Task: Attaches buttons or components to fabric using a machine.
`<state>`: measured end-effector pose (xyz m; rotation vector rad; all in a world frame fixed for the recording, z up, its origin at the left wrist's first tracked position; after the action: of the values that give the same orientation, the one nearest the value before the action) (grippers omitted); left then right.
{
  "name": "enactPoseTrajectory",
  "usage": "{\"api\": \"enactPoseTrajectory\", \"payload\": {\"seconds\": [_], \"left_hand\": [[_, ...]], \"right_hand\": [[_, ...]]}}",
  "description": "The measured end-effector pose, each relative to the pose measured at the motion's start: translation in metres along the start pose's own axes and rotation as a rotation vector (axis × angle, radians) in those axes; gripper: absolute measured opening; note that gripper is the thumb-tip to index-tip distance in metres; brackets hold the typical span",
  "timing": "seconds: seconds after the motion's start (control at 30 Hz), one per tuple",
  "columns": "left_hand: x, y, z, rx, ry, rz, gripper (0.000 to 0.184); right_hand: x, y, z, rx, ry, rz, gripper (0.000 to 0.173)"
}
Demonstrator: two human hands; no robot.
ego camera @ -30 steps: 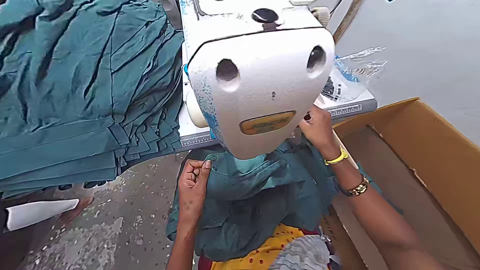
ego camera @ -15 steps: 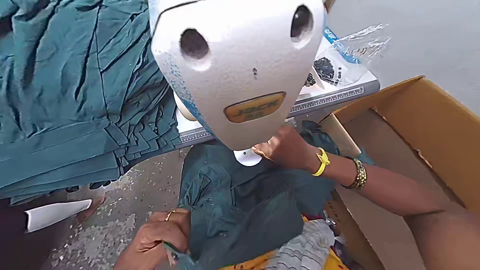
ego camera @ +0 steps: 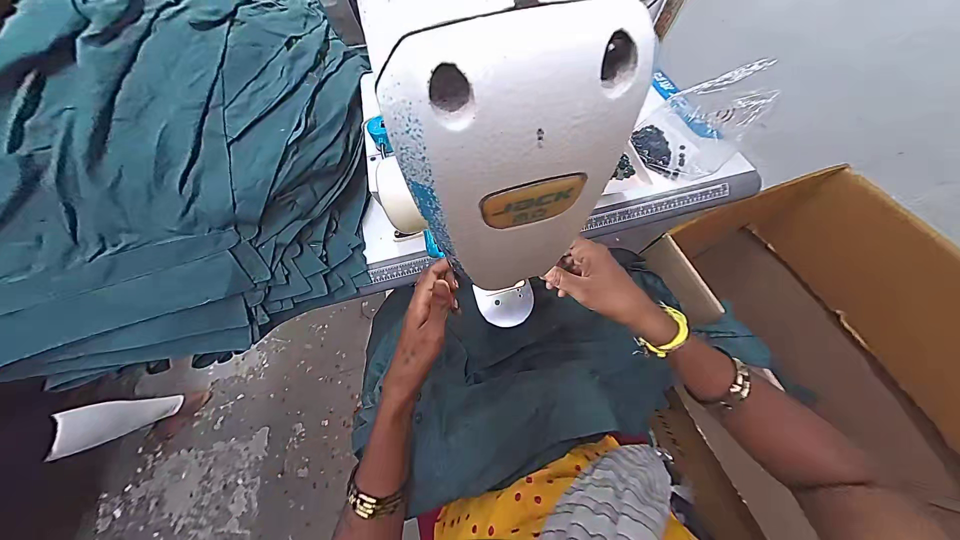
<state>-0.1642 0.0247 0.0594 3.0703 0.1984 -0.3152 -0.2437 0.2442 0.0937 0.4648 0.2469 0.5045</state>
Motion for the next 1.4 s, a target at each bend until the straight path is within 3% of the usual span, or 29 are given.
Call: {"api": "enactPoseTrajectory", "payload": {"seconds": [0.07,0.13,0.3,0.43,0.63,0.7,0.8,0.87,0.97,1.07,1.13,1.23,1.4], "left_hand": [[-0.007,-0.008,0.000,-0.037,0.025,-0.056,0.048],[-0.008,-0.011,-0.005,-0.084,0.052,-0.105,0.052],[-0.009,-0.014,-0.012,-0.090,0.095,-0.086,0.054],[-0.013,-0.017,-0.021,-0.118,0.118,-0.085,0.046],[-0.014,-0.019,-0.023,-0.157,0.089,-0.064,0.048],[-0.008,-0.017,-0.017,-0.153,0.086,-0.037,0.057],[0.007,-0.009,-0.004,-0.098,0.009,0.012,0.083],[0.024,-0.004,0.003,-0.093,0.032,0.064,0.090],[0.060,-0.001,0.018,-0.298,0.090,0.221,0.070],[0.093,0.002,0.022,-0.517,0.112,0.335,0.066],[0.105,0.002,0.021,-0.614,0.103,0.343,0.070],[0.111,0.002,0.018,-0.662,0.080,0.365,0.068],[0.121,-0.006,0.019,-0.748,0.069,0.406,0.075]], "right_hand": [[-0.002,-0.010,-0.007,-0.217,-0.128,0.039,0.017],[-0.002,-0.016,-0.004,-0.237,-0.127,0.005,0.016],[0.010,-0.021,0.012,0.321,0.369,-0.300,0.017],[0.016,-0.024,0.019,0.541,0.553,-0.452,0.021],[0.018,-0.033,0.036,0.669,0.716,-0.413,0.022],[0.020,-0.035,0.040,0.740,0.718,-0.383,0.024],[0.031,-0.037,0.039,0.806,0.724,-0.309,0.042],[0.042,-0.038,0.037,0.788,0.767,-0.295,0.038],[0.054,-0.036,0.035,0.610,0.805,-0.287,0.015],[0.041,-0.021,0.038,0.414,0.627,-0.265,0.017],[0.031,-0.016,0.044,0.566,0.654,-0.348,0.015],[0.021,-0.027,0.061,0.883,0.905,-0.420,0.016],[0.006,-0.026,0.068,0.832,0.909,-0.331,0.012]]}}
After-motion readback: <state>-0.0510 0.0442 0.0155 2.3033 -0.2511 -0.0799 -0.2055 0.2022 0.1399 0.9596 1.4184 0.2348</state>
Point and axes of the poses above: each hand's wrist, its own x-axis away from the middle knuckle, its own y-axis out of the back of the hand, z = x × y, the point moved 6 cm from there along -x, towards the middle knuckle, and after that the axes turned 8 degrees about x, right-handed, at the moved point
